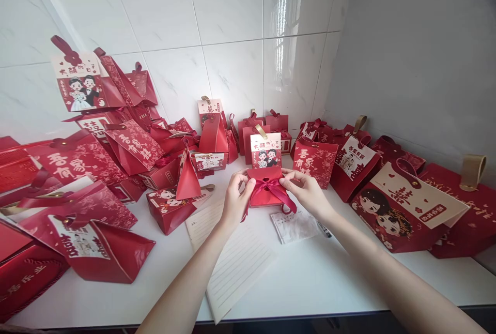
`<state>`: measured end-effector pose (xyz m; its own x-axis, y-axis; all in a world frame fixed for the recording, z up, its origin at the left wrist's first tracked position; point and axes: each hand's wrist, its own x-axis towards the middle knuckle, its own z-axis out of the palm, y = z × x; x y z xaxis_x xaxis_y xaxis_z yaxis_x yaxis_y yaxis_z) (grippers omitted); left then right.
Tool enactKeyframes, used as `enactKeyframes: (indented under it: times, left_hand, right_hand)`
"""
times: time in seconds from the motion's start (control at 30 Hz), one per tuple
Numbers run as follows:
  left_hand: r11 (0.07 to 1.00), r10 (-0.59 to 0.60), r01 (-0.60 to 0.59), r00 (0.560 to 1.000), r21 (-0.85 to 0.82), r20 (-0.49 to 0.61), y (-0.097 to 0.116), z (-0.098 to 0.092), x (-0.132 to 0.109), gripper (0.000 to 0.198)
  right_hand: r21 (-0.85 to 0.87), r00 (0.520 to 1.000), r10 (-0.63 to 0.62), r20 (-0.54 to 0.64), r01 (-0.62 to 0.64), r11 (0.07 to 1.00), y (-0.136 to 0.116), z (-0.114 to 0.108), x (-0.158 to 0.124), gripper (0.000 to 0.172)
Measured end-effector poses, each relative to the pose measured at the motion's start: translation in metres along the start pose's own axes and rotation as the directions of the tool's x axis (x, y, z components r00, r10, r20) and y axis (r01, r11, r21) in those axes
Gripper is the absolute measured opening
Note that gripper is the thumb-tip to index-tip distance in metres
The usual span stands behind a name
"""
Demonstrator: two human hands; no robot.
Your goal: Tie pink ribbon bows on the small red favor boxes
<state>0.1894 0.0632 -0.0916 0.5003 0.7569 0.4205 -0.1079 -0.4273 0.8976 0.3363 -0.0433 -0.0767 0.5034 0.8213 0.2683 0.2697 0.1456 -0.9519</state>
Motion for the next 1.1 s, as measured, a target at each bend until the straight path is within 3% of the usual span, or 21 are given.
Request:
enactKeyframes:
  times: [1.1]
  left_hand:
    - [0.999, 0.009, -0.01, 1.0, 0.049, 0.003, -0.002, -0.001, 0.001, 0.025]
  right_hand:
    - [0.08, 1.0, 0.009, -0.009, -0.008, 0.997, 0.013, -0.003, 0.005, 0.04]
